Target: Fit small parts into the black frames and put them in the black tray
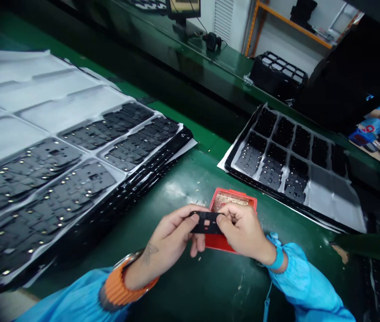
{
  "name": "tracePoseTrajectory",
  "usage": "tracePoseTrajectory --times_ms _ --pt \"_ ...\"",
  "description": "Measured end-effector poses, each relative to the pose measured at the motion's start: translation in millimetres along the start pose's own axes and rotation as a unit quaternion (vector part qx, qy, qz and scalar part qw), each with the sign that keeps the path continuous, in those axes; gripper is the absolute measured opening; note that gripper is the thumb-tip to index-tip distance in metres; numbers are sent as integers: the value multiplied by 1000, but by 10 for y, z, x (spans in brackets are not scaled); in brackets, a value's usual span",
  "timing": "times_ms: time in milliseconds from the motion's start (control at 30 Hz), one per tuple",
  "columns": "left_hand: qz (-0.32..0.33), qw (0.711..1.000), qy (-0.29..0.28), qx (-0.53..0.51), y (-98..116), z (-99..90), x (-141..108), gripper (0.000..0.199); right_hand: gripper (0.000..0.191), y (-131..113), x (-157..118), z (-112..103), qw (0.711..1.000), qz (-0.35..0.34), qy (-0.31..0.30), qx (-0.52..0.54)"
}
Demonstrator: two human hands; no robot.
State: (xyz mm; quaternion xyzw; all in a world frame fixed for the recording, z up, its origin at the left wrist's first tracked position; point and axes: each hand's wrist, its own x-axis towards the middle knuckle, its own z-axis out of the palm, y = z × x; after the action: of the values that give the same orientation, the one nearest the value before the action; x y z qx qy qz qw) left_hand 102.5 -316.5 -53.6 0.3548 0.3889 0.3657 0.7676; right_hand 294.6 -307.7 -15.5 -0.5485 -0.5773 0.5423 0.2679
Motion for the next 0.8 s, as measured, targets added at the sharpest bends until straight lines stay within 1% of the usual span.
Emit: tracePoseTrajectory --times_ms 100,200,300,367,433,467,533,600,667,733,800 --pt "-7 1000 10 10 11 -12 15 46 26 -9 -1 0 1000 -1 -14 7" --pt "-9 999 24 26 26 -32 39 38 25 -18 8 -6 997 12 -56 42" --pt "20 999 37 18 36 -35 42 42 29 -31 20 -10 991 27 -91 94" --pt "50 997 56 4 37 -25 30 53 35 -45 26 0 988 28 -89 124" --pt "74 994 77 19 32 -17 22 63 39 -53 33 16 985 26 -87 144" --pt "84 992 84 33 28 -17 25 63 40 -54 39 23 985 26 -86 148" --pt "103 988 95 62 21 -25 38 53 41 -52 47 24 987 20 -78 141" --pt "123 981 115 93 31 -27 39 43 38 -57 31 6 992 3 -70 107" --pt "150 968 133 150 63 -6 9 33 36 -64 -21 -39 996 -21 -77 27" --pt "201 943 133 228 94 33 -20 29 34 -27 -63 -128 989 -47 -87 -111" --pt "265 904 123 312 88 53 3 30 28 84 -28 -239 969 -90 -74 -219"
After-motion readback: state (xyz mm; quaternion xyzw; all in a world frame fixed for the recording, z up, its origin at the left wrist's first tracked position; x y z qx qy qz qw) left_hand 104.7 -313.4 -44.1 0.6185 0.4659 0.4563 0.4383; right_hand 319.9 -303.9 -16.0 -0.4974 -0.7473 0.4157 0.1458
